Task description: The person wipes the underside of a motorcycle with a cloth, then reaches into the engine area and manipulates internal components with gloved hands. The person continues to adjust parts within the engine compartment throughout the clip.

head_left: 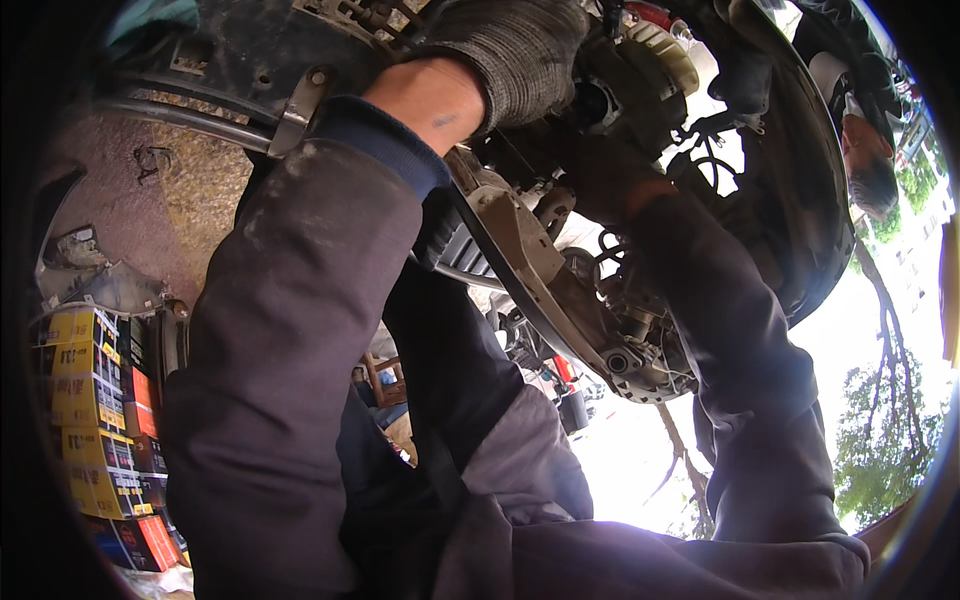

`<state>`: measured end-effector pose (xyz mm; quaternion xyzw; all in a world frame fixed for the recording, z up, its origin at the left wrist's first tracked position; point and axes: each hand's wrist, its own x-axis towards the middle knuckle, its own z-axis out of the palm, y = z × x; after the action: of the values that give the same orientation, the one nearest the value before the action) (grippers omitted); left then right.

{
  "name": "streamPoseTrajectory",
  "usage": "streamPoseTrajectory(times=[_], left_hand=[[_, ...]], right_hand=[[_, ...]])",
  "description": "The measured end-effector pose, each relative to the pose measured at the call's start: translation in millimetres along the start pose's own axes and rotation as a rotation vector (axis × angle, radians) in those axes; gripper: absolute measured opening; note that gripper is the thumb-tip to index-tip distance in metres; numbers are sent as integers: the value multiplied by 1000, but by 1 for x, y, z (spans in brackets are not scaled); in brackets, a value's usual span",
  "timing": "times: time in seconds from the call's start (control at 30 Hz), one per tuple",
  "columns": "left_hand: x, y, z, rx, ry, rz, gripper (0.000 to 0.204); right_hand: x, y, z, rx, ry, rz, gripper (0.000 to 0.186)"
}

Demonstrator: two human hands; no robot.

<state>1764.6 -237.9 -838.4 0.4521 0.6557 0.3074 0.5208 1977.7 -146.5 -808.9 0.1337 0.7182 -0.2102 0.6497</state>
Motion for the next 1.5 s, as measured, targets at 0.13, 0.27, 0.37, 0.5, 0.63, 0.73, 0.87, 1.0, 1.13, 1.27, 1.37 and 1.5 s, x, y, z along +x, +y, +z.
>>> streamPoseTrajectory(times=[0.13,0.27,0.37,0.5,0.63,0.73,0.87,1.0,1.13,1.27,1.37,1.5], left_hand=[[3,2,1,15,-47,3,19],[1,-1,0,-22,-6,28,19],[3,-1,3,2,4,20,19],[2,-1,2,24,-7,47,20],[-1,-1,-1,-25,-31,37,22],[0,1,-3,-27,-10,16,22],[2,5,-3,-19,-75,-31,22],[3,4,-5,-20,-45,-15,22],[5,3,-1,-23,-40,-2,22],[8,-1,-2,-26,-50,-1,23],[8,-1,-3,-23,-57,13,23],[8,0,-4,-30,-58,6,24]], right_hand=[[0,-5,-5,-83,60,-67,36],[-2,-7,-8,-140,170,-118,29],[0,-3,-8,-88,23,-72,29],[8,-1,-2,-197,97,-131,36],[9,-2,-1,-107,1,-84,49],[4,-6,-10,-73,-11,-56,51],[1,-14,-23,-86,-143,7,50],[0,-19,-24,-167,21,-51,48],[1,-18,-27,-75,-24,-19,47],[5,-18,-33,-205,-144,-52,45],[7,-14,-31,-313,-298,-75,44],[11,-7,-16,-126,-40,-51,46]])
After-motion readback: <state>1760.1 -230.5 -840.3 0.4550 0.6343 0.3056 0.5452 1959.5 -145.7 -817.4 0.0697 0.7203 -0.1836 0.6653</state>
